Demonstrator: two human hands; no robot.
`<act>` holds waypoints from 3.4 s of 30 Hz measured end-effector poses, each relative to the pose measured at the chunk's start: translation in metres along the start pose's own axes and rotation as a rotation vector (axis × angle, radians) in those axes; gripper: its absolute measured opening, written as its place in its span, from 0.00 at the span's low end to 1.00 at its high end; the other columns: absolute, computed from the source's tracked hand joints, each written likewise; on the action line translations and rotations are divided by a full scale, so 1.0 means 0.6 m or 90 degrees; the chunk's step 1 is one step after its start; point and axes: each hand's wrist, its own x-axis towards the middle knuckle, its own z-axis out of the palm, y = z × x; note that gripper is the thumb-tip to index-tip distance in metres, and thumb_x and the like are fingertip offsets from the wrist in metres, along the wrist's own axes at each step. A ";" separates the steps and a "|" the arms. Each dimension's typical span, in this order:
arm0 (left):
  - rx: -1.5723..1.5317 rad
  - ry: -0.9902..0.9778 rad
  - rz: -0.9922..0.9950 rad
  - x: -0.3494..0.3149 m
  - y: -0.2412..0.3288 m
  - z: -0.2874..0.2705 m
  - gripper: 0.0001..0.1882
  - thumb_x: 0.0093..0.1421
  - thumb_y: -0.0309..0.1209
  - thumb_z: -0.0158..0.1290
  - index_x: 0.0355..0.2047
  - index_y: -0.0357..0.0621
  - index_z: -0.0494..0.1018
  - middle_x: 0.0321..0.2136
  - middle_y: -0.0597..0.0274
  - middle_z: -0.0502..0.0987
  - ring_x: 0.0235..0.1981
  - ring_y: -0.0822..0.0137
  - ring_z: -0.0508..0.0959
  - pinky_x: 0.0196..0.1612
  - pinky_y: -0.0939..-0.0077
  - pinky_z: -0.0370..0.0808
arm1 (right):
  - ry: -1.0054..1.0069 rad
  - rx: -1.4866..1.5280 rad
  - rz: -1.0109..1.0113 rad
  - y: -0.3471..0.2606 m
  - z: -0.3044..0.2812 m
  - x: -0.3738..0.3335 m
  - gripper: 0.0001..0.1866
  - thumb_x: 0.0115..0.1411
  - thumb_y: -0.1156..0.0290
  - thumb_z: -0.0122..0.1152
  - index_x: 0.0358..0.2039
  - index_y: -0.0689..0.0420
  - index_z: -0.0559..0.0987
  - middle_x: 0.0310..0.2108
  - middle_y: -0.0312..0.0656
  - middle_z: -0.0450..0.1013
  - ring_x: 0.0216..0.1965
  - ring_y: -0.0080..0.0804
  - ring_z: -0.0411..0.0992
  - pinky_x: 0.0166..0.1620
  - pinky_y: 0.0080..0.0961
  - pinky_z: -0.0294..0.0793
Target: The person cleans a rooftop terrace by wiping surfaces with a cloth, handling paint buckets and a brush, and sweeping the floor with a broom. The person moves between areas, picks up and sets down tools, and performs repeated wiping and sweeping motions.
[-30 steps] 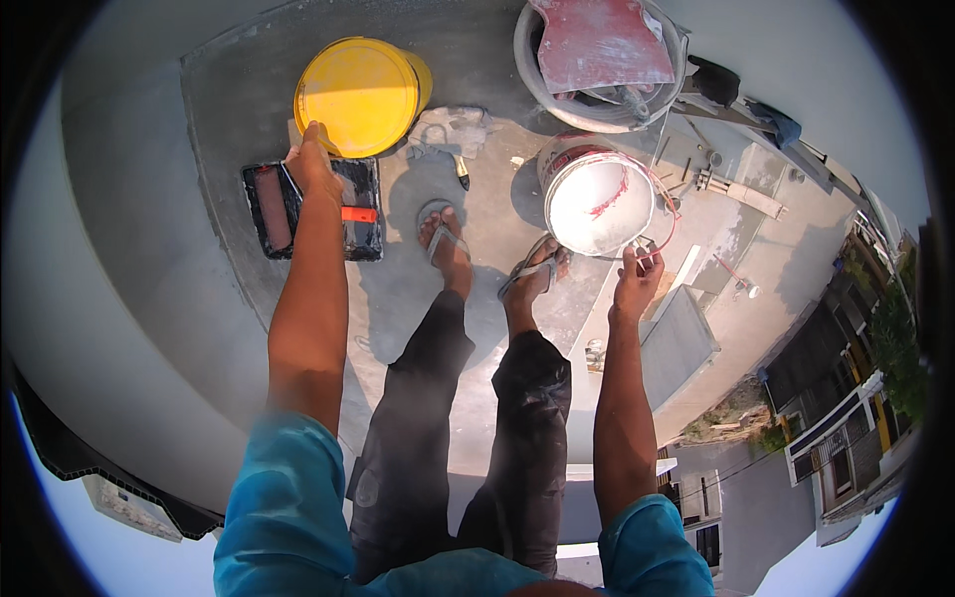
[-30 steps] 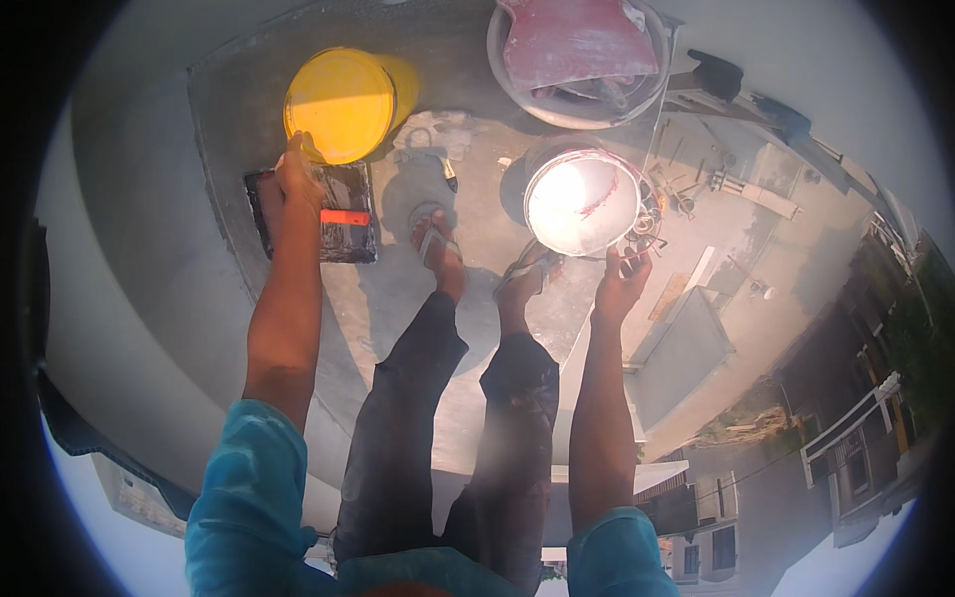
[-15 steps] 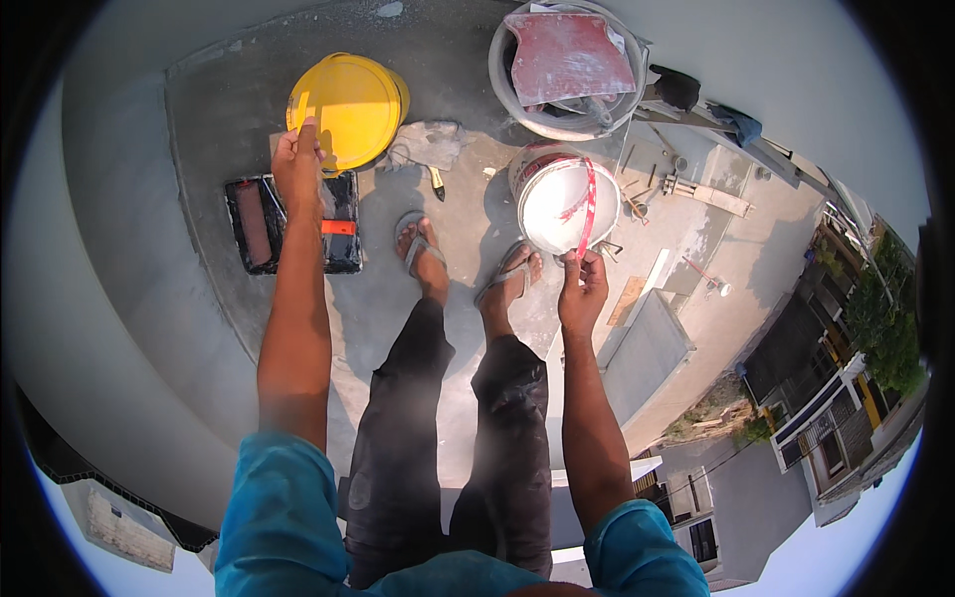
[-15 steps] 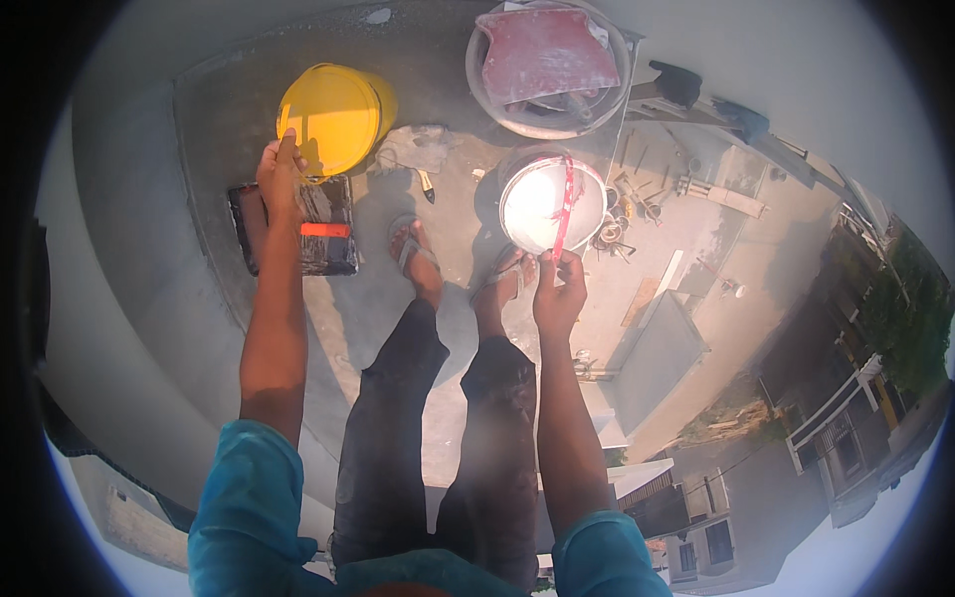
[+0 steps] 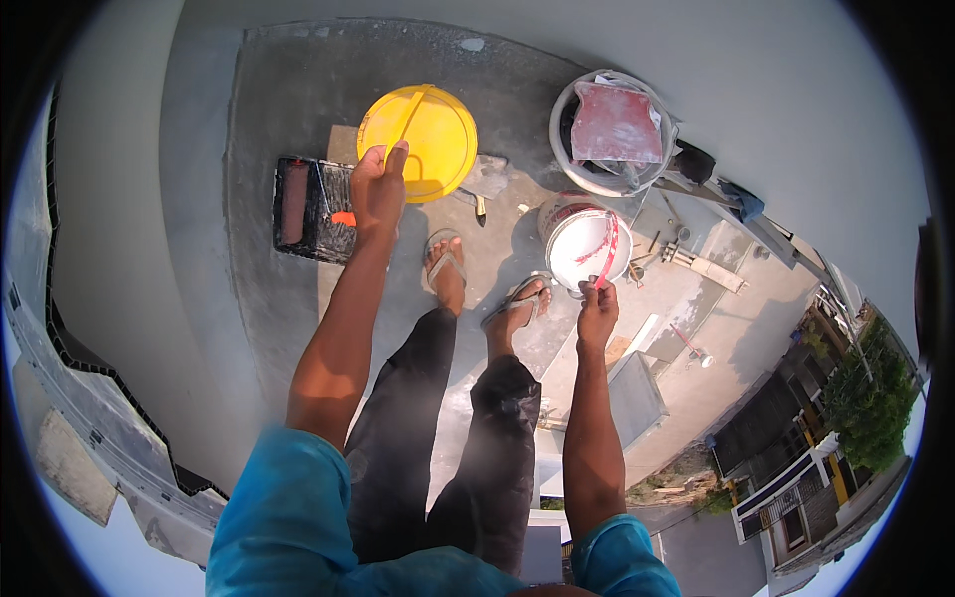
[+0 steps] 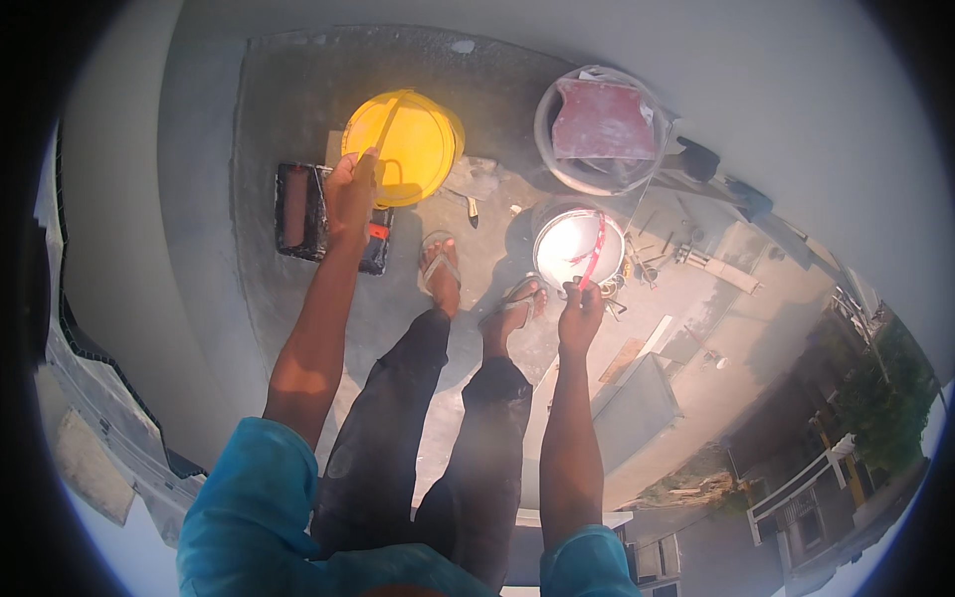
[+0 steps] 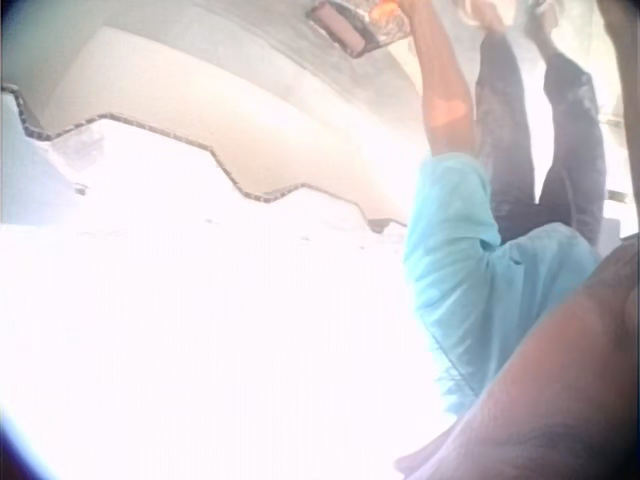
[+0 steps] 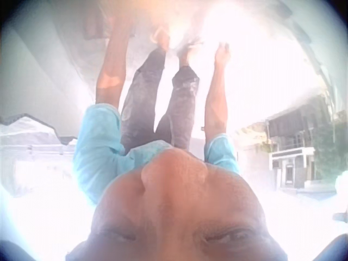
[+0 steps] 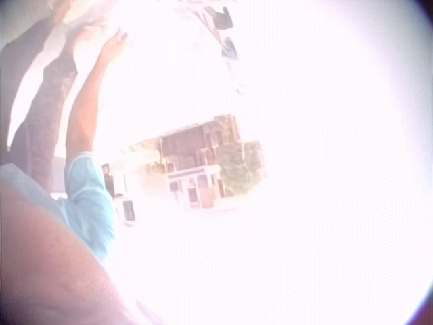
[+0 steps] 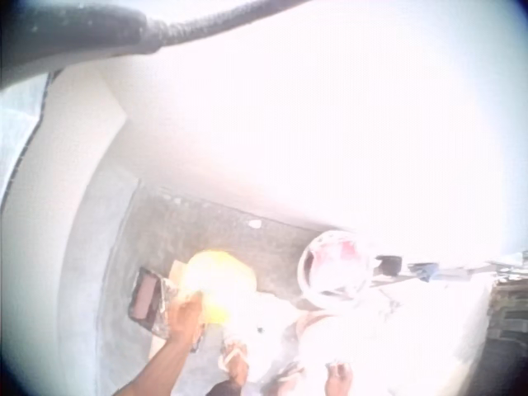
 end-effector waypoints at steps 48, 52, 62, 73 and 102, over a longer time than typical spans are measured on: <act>0.280 -0.263 0.155 0.181 0.035 0.213 0.22 0.61 0.41 0.58 0.49 0.38 0.75 0.32 0.59 0.80 0.36 0.64 0.77 0.44 0.72 0.73 | -0.280 -0.449 -0.105 0.130 0.191 -0.134 0.21 0.57 0.68 0.65 0.51 0.53 0.75 0.48 0.52 0.73 0.52 0.55 0.71 0.54 0.48 0.73; 0.305 -0.127 0.331 0.184 0.004 0.198 0.26 0.60 0.36 0.59 0.56 0.37 0.70 0.39 0.55 0.79 0.40 0.61 0.79 0.50 0.70 0.73 | -0.311 -0.514 -0.121 0.075 0.348 0.017 0.27 0.55 0.66 0.67 0.57 0.49 0.74 0.58 0.49 0.64 0.59 0.50 0.66 0.58 0.48 0.69; 0.753 -0.196 0.512 0.135 -0.381 0.086 0.26 0.57 0.27 0.61 0.56 0.40 0.71 0.56 0.47 0.70 0.57 0.44 0.71 0.56 0.59 0.73 | -0.236 -0.290 -0.044 0.133 0.420 0.078 0.24 0.55 0.74 0.67 0.54 0.52 0.78 0.49 0.43 0.74 0.46 0.40 0.76 0.48 0.40 0.75; -0.257 -0.248 -0.153 0.083 -0.273 -0.016 0.18 0.70 0.39 0.47 0.54 0.41 0.72 0.56 0.58 0.76 0.57 0.62 0.75 0.59 0.62 0.70 | -0.216 0.350 0.169 -0.075 0.211 -0.078 0.17 0.71 0.77 0.50 0.59 0.57 0.64 0.40 0.40 0.76 0.34 0.21 0.72 0.34 0.19 0.71; 0.053 -0.059 0.016 -0.116 -0.102 0.029 0.11 0.65 0.34 0.58 0.35 0.37 0.81 0.32 0.66 0.81 0.35 0.73 0.77 0.39 0.75 0.73 | -0.200 -0.344 -0.381 -0.251 0.185 -0.165 0.20 0.57 0.81 0.61 0.51 0.56 0.78 0.34 0.42 0.74 0.30 0.47 0.76 0.30 0.36 0.76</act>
